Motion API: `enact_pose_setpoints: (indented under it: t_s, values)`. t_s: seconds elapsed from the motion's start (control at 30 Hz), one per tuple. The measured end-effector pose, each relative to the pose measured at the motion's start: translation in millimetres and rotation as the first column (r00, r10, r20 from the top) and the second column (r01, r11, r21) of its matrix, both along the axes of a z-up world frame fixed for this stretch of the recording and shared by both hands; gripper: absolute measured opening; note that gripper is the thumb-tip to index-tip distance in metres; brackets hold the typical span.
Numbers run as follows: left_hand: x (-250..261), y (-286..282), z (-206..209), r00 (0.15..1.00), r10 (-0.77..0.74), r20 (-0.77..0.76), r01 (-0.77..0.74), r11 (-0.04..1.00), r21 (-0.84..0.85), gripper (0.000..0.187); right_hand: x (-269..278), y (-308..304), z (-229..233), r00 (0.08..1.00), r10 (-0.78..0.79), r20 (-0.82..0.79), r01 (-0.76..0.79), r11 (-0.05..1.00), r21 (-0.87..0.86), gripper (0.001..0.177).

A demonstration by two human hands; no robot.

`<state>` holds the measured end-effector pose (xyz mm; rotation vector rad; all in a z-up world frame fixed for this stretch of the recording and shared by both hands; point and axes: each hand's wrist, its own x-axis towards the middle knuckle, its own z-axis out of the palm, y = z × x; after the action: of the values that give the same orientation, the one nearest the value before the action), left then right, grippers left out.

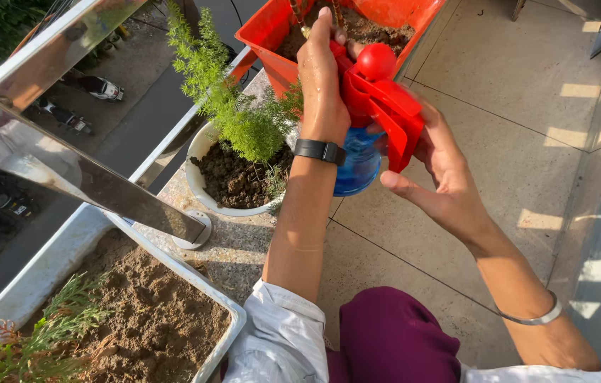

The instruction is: The person uses a blue and red spray bottle to water several potted plants on a balcony. They hold the bottle with both hands, pump the handle to build pressure, and spray water onto the leaves and soil of the plants.

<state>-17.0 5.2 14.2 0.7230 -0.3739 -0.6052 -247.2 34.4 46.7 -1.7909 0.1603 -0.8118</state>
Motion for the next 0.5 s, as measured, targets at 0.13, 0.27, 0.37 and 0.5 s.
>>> enact_pose_setpoints:
  t_s: [0.13, 0.27, 0.37, 0.5]
  values:
    - [2, 5, 10, 0.997, -0.07, -0.034, 0.068, 0.997, -0.047, 0.035, -45, 16, -4, 0.985, -0.148, 0.094, 0.15, 0.989, -0.013, 0.09]
    - [7, 12, 11, 0.99, -0.088, -0.107, 0.069, 0.983, -0.17, 0.028, -41, 34, -4, 0.927, -0.297, 0.23, 0.268, 0.952, 0.15, 0.081]
    - [4, 19, 15, 0.994, -0.1, -0.041, 0.092, 0.982, -0.166, 0.031, -29, 54, 9, 0.929, -0.296, 0.221, 0.265, 0.951, 0.16, 0.082]
    - [1, 33, 27, 0.986, -0.141, -0.086, 0.117, 0.965, -0.237, 0.03, -7, 80, 15, 0.916, -0.345, 0.203, 0.327, 0.938, 0.115, 0.084]
